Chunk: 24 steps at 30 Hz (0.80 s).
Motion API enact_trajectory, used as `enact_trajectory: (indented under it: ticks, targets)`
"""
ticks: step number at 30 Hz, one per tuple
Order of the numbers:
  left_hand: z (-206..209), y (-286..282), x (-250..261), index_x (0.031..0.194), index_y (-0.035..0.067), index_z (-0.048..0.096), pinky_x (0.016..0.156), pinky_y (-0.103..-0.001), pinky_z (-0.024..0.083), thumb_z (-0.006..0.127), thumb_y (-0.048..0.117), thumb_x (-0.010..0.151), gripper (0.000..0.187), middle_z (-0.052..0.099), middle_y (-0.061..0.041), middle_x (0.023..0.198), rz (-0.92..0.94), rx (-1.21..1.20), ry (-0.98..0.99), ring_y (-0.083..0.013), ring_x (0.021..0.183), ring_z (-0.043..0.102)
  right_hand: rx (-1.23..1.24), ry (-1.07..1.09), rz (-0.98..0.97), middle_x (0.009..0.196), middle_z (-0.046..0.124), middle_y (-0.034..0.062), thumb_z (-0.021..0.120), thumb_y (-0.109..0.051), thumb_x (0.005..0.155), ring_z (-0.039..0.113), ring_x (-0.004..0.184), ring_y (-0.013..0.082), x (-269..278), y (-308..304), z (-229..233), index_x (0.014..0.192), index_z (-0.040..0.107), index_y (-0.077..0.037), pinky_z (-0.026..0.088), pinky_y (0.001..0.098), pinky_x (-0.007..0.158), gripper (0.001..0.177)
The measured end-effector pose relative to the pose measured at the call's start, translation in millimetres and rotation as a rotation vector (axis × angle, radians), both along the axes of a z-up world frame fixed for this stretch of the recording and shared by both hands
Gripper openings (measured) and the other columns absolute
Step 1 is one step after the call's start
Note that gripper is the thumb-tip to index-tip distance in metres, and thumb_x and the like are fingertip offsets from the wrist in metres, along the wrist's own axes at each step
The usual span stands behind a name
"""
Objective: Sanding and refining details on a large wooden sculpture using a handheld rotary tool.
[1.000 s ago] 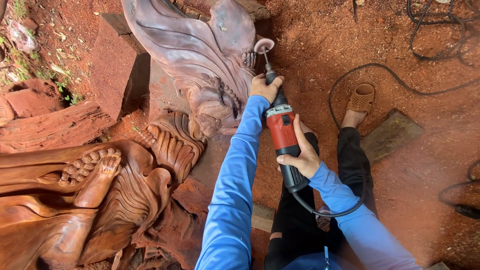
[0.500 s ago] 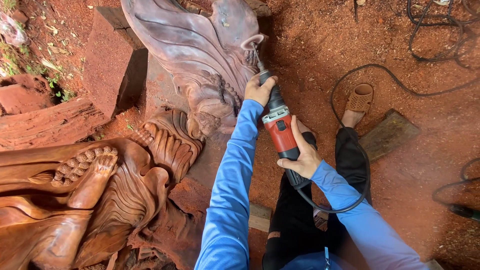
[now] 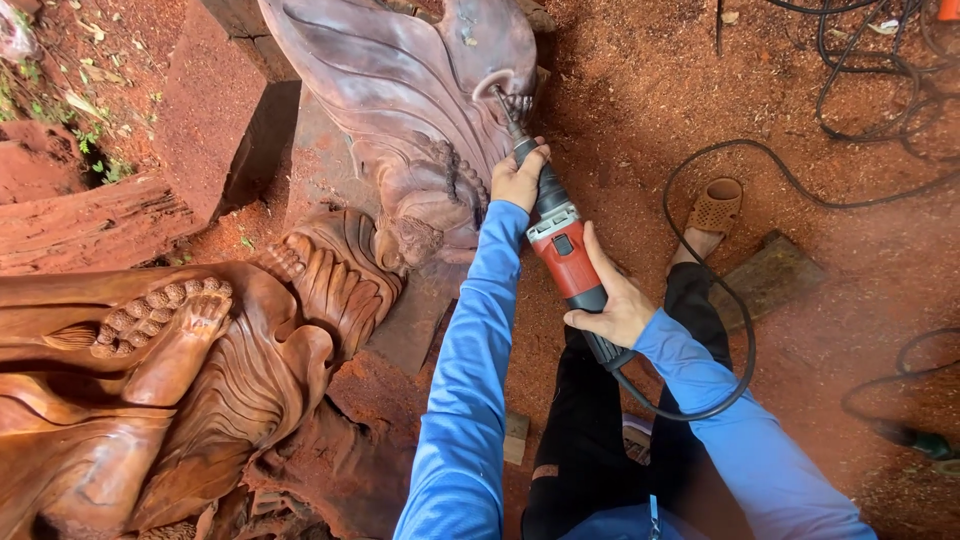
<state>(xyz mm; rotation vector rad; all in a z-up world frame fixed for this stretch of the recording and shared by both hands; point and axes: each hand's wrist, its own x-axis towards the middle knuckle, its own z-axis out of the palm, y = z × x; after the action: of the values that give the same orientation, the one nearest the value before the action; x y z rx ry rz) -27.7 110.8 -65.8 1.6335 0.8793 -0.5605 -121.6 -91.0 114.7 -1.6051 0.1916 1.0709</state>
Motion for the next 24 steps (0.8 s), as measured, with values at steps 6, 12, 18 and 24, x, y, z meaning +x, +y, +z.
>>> enact_trajectory:
  ticks: [6,12,18,24]
  targets:
    - [8,-6,-9,0.113,0.010,0.079,0.085,-0.037,0.057,0.082,0.036,0.084,0.039,0.078,-0.013,0.091,0.030,-0.015,-0.048,-0.0231,0.091,0.074,-0.083,0.108,0.108,0.139,0.058,0.0253,0.084,-0.035,0.067,0.067,0.114,0.0463,13,-4,22,0.167,0.004,-0.038,0.053,0.0538,0.097,0.128]
    - [13,-11,-5,0.113,0.012,0.079,0.088,-0.039,0.057,0.081,0.039,0.084,0.040,0.079,-0.012,0.090,0.055,-0.018,-0.043,-0.0244,0.094,0.074,-0.132,0.135,0.151,0.133,0.064,0.0248,0.085,-0.038,0.064,0.070,0.109,0.0432,29,-5,29,0.166,0.006,-0.045,0.055,0.0507,0.094,0.130]
    - [-15,-8,-7,0.093,0.012,0.081,0.075,-0.039,0.059,0.081,0.045,0.081,0.035,0.073,-0.013,0.073,0.123,-0.012,0.017,-0.0257,0.079,0.072,-0.137,0.112,0.187,0.135,0.060,0.0303,0.083,-0.039,0.065,0.067,0.114,0.0467,39,-7,30,0.166,0.004,-0.043,0.053,0.0527,0.096,0.129]
    - [-19,-3,0,0.086,0.016,0.081,0.071,-0.039,0.061,0.082,0.052,0.077,0.037,0.072,-0.013,0.069,0.121,0.037,0.076,-0.0249,0.075,0.074,-0.117,0.070,0.191,0.144,0.055,0.0288,0.085,-0.038,0.065,0.064,0.118,0.0471,49,-10,32,0.165,0.005,-0.045,0.052,0.0524,0.097,0.128]
